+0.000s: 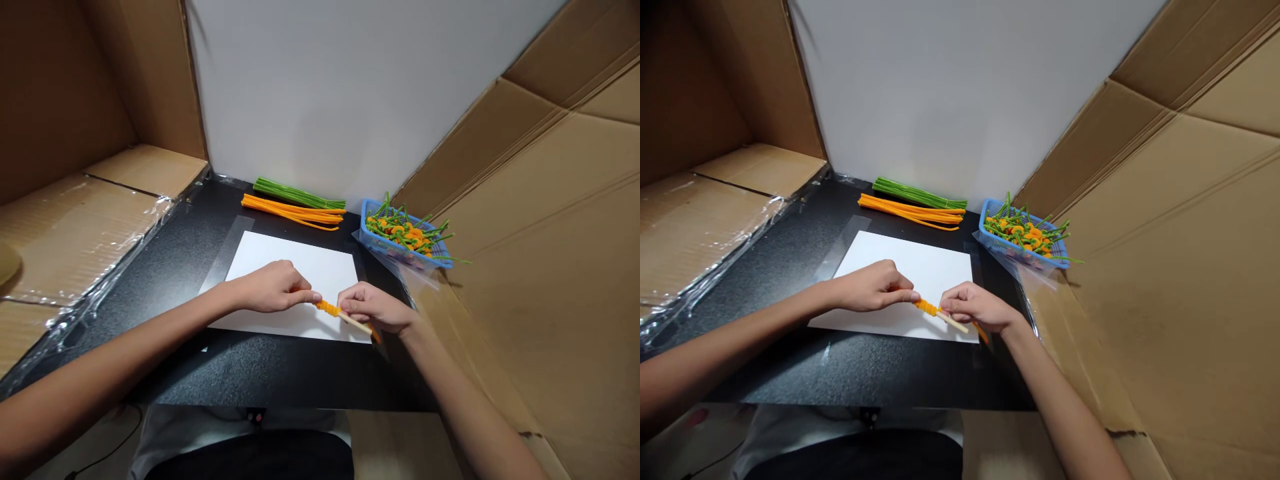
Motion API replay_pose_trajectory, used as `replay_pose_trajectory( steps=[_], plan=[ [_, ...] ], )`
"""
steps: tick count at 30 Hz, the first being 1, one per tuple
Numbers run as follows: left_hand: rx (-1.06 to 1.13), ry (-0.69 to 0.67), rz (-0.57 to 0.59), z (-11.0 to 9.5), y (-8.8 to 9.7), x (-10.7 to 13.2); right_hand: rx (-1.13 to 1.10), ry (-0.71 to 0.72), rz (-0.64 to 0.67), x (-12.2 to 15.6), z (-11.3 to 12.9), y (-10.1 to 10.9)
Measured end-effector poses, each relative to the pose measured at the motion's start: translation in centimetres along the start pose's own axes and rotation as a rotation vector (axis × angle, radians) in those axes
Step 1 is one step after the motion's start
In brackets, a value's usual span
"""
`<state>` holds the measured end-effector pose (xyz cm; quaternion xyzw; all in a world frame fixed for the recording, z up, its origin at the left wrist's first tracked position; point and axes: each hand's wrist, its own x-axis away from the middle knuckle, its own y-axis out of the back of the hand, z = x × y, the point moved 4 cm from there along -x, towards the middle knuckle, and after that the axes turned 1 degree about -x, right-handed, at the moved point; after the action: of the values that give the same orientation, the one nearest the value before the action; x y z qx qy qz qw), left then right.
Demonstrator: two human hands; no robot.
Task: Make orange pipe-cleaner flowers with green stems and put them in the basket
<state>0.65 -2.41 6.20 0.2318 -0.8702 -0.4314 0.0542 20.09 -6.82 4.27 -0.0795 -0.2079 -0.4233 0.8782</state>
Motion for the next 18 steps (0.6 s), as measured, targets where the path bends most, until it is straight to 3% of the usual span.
replay_pose_trajectory(
  steps=[2,3,6,9,11,14,16,18],
  plan=[
    [-0.161,-0.006,-0.002,0.2,-0.3,0.0,0.297,-0.010,0.013,0.4,2.2,0.0],
    [-0.267,0.010,-0.030,0.5,-0.5,0.0,0.493,0.005,-0.049,0.6,3.2,-0.3],
    [-0.549,0.089,-0.128,1.0,-1.1,-0.1,1.145,-0.037,-0.477,1.3,5.3,-1.8],
    [-0.670,0.138,-0.203,1.2,-1.7,-0.3,1.440,-0.063,-0.641,1.6,4.7,-4.7],
    [-0.677,0.170,-0.279,1.1,-1.7,-0.3,1.340,0.030,-0.727,1.6,3.6,-5.8],
    [-0.577,0.243,-0.429,0.9,-1.0,-0.1,0.727,0.178,-0.821,1.6,1.2,-5.3],
    [-0.401,0.266,-0.491,0.9,-0.2,0.1,0.210,0.188,-0.692,1.0,-1.0,-4.3],
    [-0.166,0.212,-0.442,0.8,0.3,0.1,-0.127,0.166,-0.482,0.4,-2.5,-2.9]
  ],
)
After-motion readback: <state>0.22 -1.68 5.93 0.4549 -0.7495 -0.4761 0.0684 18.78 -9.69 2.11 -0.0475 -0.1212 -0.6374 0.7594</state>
